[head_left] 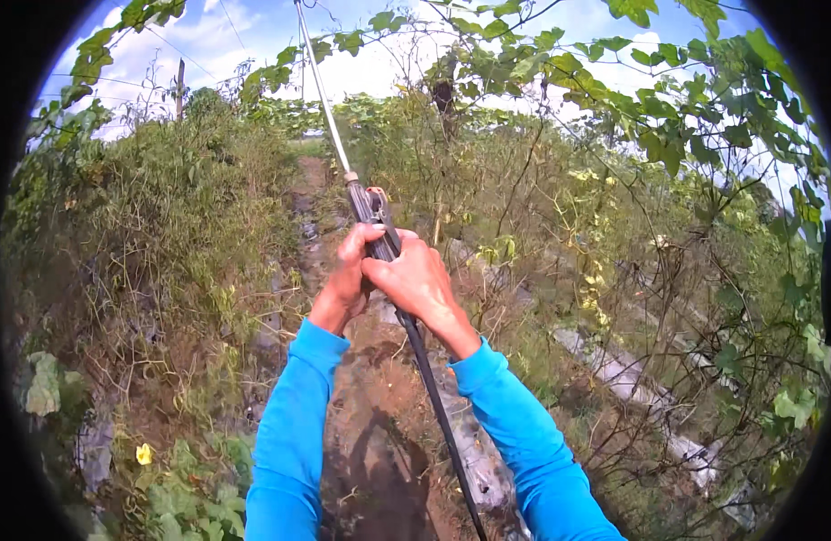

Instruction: The person walks through a field and sprays plants overhead and along the rows using a sprayer wand.

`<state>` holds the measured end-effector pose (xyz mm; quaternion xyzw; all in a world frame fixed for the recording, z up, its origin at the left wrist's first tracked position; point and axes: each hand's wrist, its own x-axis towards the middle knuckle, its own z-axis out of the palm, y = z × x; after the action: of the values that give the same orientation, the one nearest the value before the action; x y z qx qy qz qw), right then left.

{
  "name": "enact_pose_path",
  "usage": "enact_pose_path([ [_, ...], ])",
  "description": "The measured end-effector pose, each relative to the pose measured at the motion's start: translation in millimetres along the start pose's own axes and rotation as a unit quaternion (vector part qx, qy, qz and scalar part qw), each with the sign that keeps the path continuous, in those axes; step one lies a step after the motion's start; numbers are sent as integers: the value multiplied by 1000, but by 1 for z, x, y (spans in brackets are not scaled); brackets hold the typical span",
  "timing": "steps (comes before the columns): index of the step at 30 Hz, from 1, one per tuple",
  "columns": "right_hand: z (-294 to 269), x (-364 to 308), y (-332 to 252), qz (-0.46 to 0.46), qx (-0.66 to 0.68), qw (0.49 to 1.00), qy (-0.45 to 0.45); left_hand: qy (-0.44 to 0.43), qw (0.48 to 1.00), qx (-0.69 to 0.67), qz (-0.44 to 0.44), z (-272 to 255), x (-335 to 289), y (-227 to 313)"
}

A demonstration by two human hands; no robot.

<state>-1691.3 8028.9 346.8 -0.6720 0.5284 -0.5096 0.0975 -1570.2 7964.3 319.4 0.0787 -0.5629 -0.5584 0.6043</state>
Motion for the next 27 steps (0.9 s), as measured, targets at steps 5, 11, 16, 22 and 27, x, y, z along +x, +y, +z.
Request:
enact_pose_path([
  [5,-48,7,-71,-19,-80,996,-23,-51,995,-83,-21,47,5,72],
  [11,-80,-54,-66,12,-136,986,-98,7,984,-141,-104,97,-82,69],
  [16,-90,-169,-32,9,0,984,-177,71,994,-13,-87,84,-182,17],
  [22,-95,-268,-24,-40,79,985,-149,21,981,159,-111,98,-270,29],
  [27,-102,-296,-15,-106,291,940,-146,8,957,275,-86,154,-289,67],
])
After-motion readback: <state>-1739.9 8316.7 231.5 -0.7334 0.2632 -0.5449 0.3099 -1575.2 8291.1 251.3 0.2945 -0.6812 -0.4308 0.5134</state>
